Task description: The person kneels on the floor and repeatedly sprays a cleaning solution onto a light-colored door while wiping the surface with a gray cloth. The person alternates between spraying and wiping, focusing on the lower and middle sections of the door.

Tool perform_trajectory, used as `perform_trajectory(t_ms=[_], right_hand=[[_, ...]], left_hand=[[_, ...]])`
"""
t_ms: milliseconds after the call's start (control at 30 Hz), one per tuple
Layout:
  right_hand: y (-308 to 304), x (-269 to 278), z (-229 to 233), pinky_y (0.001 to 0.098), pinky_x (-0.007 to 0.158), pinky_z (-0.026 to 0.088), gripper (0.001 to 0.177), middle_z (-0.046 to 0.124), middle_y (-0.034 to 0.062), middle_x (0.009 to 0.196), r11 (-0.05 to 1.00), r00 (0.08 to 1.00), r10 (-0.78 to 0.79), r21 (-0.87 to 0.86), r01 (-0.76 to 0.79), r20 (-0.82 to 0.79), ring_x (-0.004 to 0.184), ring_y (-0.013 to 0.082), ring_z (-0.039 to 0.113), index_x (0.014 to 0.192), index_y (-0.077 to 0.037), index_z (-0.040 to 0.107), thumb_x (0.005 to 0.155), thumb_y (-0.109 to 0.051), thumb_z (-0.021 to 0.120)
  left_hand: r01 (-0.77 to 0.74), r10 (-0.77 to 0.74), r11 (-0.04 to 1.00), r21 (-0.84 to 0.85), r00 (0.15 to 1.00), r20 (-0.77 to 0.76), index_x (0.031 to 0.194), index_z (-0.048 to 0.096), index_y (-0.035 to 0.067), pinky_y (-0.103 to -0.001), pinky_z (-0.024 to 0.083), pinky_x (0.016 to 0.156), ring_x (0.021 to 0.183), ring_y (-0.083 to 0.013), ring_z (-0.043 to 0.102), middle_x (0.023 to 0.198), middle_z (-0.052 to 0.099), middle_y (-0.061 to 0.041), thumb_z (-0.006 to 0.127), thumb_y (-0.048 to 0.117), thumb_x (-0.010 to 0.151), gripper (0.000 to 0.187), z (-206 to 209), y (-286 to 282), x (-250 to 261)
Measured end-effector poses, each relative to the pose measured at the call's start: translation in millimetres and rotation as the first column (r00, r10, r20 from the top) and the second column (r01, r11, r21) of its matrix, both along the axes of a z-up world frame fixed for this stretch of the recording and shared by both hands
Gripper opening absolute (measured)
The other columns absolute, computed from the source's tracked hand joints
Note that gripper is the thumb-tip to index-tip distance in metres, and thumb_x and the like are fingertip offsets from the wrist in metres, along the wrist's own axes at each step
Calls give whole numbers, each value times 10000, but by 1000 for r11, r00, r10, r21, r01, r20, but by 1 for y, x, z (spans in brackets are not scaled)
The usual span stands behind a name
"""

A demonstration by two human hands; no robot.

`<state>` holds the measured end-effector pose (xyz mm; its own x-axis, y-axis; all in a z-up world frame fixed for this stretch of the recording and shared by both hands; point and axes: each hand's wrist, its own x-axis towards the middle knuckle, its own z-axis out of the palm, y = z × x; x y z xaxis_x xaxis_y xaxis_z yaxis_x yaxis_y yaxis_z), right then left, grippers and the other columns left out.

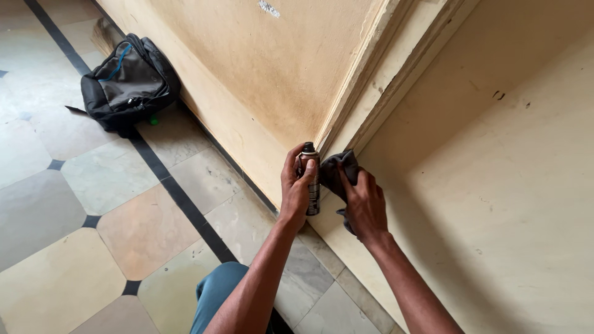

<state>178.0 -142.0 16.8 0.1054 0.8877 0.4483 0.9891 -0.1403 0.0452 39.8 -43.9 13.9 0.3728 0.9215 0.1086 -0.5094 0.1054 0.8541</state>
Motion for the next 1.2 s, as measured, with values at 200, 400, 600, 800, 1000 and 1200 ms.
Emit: perform_trajectory(t_ms=[200, 400, 600, 800, 1000, 1200], right_hand=[[7, 18, 67, 480, 816, 549, 695, 569, 240, 1090, 968, 993, -114, 221, 116, -19, 1001, 364, 602, 1554, -131, 553, 897, 49, 688], [27, 12, 81, 417, 879, 584, 490, 578, 262, 1265, 905, 999, -33, 424, 23, 16, 1139, 351, 608, 1521, -77, 548, 1045, -45, 657], [9, -5, 17, 437, 791, 595, 636, 615, 198, 1211, 986, 992, -102, 139, 91, 70, 1114, 357, 634, 1491, -75, 549, 874, 45, 647], [5, 2, 35, 419, 799, 612, 752, 597, 204, 1218, 974, 995, -73, 219, 57, 65, 1059, 315, 637, 1522, -176, 556, 840, 85, 739], [21, 11, 81, 386, 825, 634, 728, 574, 195, 1238, 899, 999, 25, 437, -41, 42, 1111, 324, 659, 1595, -226, 449, 949, -20, 711], [36, 12, 35, 358, 561, 633, 760, 613, 233, 1098, 967, 999, 43, 251, -45, 11, 711, 280, 688, 1558, -208, 468, 860, -25, 706]], left_hand=[[5, -5, 1000, -10, 999, -49, 1427, 554, 144, -261, 494, 701, 825, -90, 550, 1004, 632, -10, 585, 172, 1034, 396, 0, 2, 3], [26, -26, 998, 59, 1000, -4, 1430, 548, 117, -245, 505, 745, 875, -80, 564, 1058, 645, 1, 591, 137, 1033, 399, 1, 1, 7], [-3, 6, 997, 72, 999, -39, 1445, 551, 113, -247, 477, 703, 819, -87, 534, 1015, 624, -7, 582, 121, 1042, 405, -2, 2, 6], [14, -15, 986, 169, 1000, 9, 1440, 538, 101, -234, 494, 779, 889, -68, 544, 1088, 619, 13, 591, 102, 1043, 401, -3, 2, 5], [-15, 22, 995, 94, 998, -67, 1442, 543, 106, -232, 487, 738, 841, -70, 532, 1009, 612, 10, 595, 124, 1038, 407, -4, 9, 2], [-9, 10, 997, 71, 1000, -14, 1453, 552, 103, -240, 469, 709, 816, -81, 521, 971, 589, 0, 588, 124, 1051, 404, -3, 15, 0]])
